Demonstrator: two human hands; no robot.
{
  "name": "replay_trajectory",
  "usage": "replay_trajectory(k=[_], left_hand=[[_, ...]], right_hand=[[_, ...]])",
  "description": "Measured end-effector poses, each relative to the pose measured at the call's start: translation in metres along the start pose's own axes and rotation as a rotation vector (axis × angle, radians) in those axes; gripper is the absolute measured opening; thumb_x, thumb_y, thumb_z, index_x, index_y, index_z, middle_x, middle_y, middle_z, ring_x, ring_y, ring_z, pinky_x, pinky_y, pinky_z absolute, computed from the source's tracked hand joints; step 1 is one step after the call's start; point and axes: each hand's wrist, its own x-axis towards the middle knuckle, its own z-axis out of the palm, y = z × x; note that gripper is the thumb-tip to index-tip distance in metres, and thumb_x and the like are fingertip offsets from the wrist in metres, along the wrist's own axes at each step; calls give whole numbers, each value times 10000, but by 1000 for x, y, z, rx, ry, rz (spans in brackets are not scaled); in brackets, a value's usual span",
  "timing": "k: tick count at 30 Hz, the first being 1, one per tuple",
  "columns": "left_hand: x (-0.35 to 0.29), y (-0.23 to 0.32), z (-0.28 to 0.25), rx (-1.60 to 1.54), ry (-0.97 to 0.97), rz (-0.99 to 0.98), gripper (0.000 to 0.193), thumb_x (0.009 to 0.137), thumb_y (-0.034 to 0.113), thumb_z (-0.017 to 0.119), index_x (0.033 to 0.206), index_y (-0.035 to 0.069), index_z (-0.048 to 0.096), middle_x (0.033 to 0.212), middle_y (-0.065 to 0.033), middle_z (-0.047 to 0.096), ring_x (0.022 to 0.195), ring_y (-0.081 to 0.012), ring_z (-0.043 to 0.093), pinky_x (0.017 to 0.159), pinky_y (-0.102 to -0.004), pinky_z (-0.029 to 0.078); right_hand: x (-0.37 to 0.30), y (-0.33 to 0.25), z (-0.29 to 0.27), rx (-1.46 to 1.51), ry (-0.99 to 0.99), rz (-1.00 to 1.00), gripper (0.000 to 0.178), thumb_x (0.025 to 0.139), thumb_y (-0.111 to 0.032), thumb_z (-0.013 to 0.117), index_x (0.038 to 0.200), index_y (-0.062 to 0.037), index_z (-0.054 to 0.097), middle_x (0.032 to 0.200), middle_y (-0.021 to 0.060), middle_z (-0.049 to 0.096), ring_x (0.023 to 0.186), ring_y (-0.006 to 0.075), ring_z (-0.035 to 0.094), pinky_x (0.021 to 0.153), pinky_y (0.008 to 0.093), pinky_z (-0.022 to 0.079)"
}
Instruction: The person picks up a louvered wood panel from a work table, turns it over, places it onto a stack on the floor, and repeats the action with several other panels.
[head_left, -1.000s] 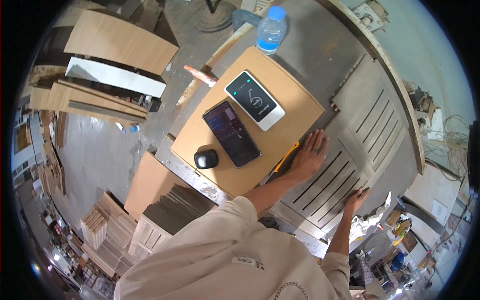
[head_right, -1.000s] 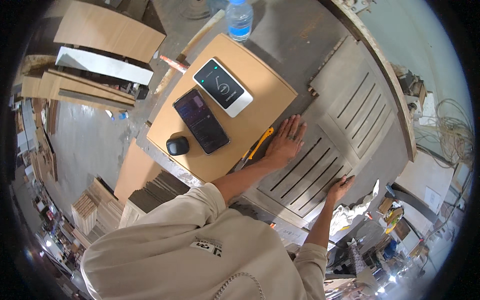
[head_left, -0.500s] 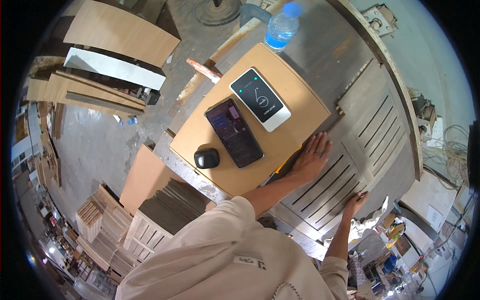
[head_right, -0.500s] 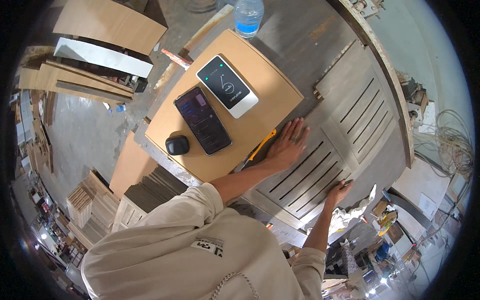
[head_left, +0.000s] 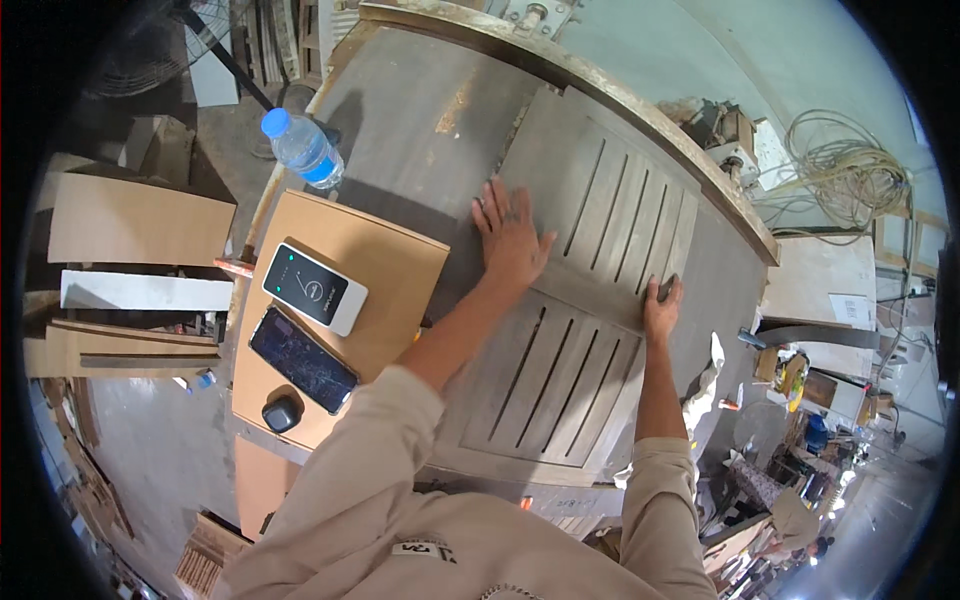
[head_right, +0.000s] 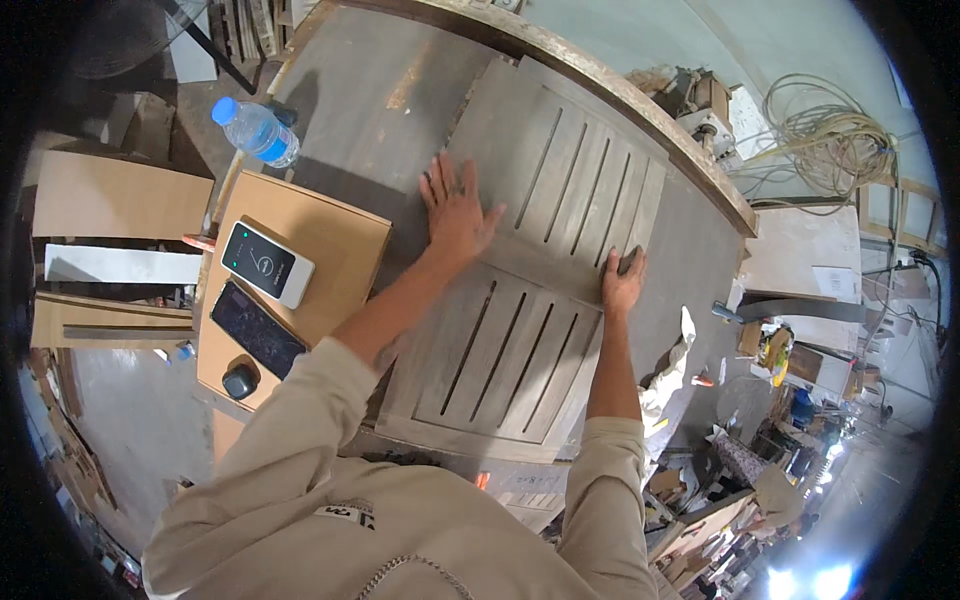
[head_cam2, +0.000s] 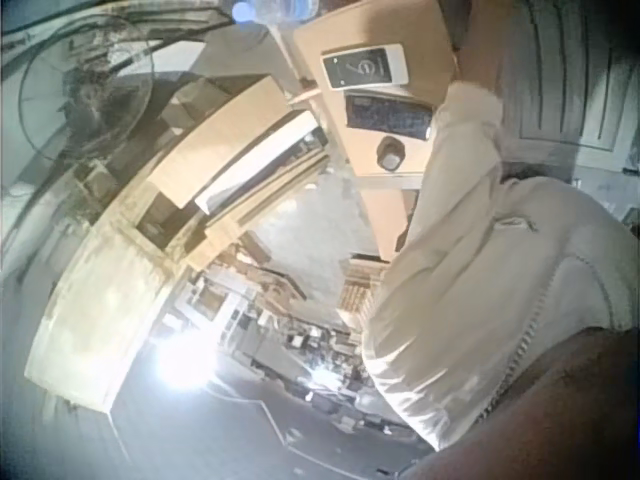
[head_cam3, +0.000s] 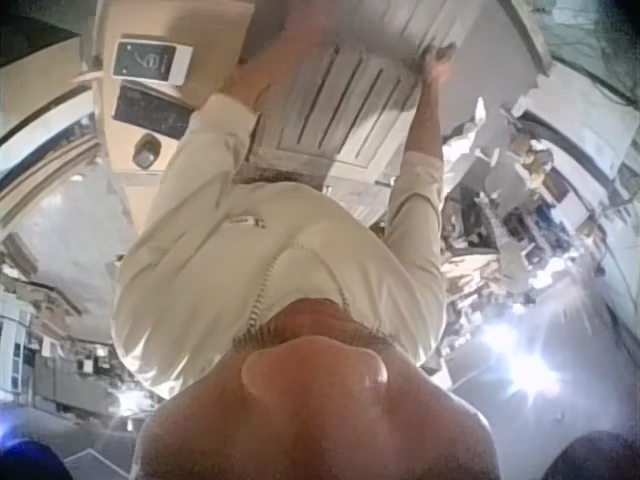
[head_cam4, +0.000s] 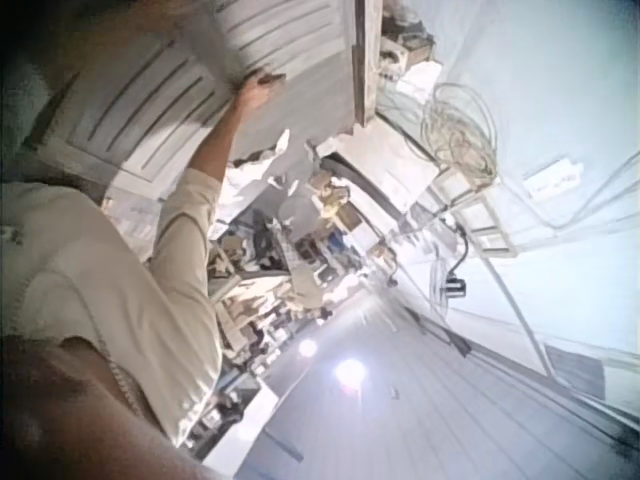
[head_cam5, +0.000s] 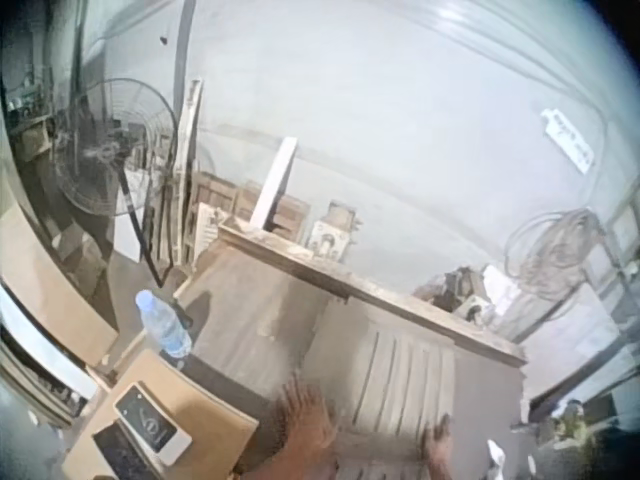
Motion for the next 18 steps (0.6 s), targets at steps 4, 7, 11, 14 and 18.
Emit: replay_trajectory(k=[4, 7, 11, 14, 18], left_hand=[[9, -15, 18, 18, 2, -25, 810, 907, 487, 470, 1449, -41, 183, 1472, -368, 62, 1390, -478, 35, 1119, -551, 40], [10, -11, 36, 33, 70, 30, 811, 923, 515, 422, 1445, -56, 178, 1436, -406, 126, 1367, -508, 85, 1102, -564, 67], [14, -9, 39, 209, 99, 42, 833, 895, 501, 475, 1441, -57, 186, 1425, -412, 140, 1347, -536, 102, 1090, -606, 71], [17, -2, 27, 266, 40, -2, 847, 886, 493, 502, 1449, -47, 172, 1439, -391, 144, 1344, -519, 121, 1087, -606, 90], [15, 5, 28, 148, 77, -41, 827, 892, 458, 518, 1422, -88, 196, 1419, -398, 188, 1320, -514, 173, 1088, -583, 124]], right_hand=[[-9, 11, 4, -46, 22, -65, 590, 930, -430, 510, 1371, -52, 413, 1418, 250, 371, 1286, 402, 397, 1059, 448, 330], [3, 30, 4, -123, 44, -138, 542, 948, -406, 488, 1377, -83, 417, 1424, 253, 359, 1285, 408, 396, 1035, 450, 365], [1, 15, -6, -200, 16, -259, 519, 974, -395, 409, 1408, -113, 378, 1449, 209, 345, 1266, 398, 416, 1021, 451, 383], [2, 9, 5, -248, 12, -177, 542, 965, -421, 392, 1417, -123, 367, 1457, 198, 336, 1286, 393, 390, 1043, 448, 355], [3, 17, 7, -266, 19, -158, 571, 955, -443, 383, 1421, -114, 356, 1465, 219, 309, 1299, 390, 374, 1069, 439, 313]])
